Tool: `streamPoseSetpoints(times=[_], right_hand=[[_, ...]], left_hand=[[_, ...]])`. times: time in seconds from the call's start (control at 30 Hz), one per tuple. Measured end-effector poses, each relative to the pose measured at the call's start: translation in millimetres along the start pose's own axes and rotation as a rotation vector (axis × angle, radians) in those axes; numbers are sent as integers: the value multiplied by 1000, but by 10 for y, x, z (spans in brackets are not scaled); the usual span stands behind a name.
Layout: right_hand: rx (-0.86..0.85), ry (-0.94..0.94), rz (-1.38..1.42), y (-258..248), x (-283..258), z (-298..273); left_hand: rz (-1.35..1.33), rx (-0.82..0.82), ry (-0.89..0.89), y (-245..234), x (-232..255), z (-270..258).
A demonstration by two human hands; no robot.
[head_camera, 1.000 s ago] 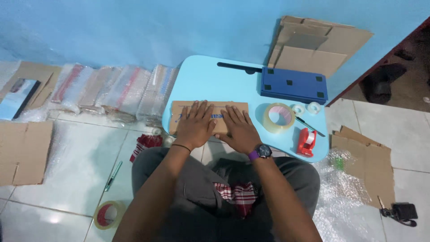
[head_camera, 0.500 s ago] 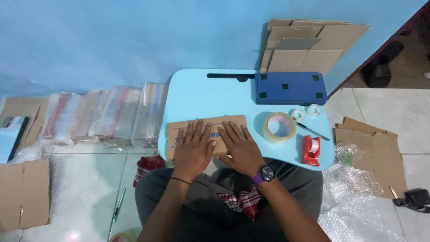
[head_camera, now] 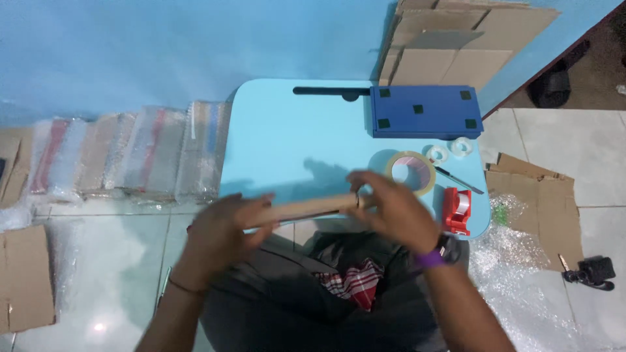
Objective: Assembling a small cardboard box, placing a bubble-wrapped item inside, and sealing it with tape.
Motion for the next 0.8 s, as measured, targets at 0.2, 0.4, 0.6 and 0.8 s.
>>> streamPoseSetpoints(times=[0.2,0.4,0.6,0.8], right_hand=[[13,-47,75,-155,97,836],[206,-171,-251,277,249,1020],[335,-251,-529,1027,195,630],[368,-291,-591,1035,252,626]], left_hand=[[-410,-97,-176,-125,-194,570],[138,-158,-258,887,-921,388],[235,-138,-189,854,412,447],[358,-11,-168,1008,439,329]])
Point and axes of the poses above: each hand's wrist, its own z-axis towards the middle knuckle, its own y-axis out of the palm, x = y × z, the point moved 2 cm from there along z, towards the middle knuckle, and after that the axes turned 5 degrees about z, right-handed, at the moved point
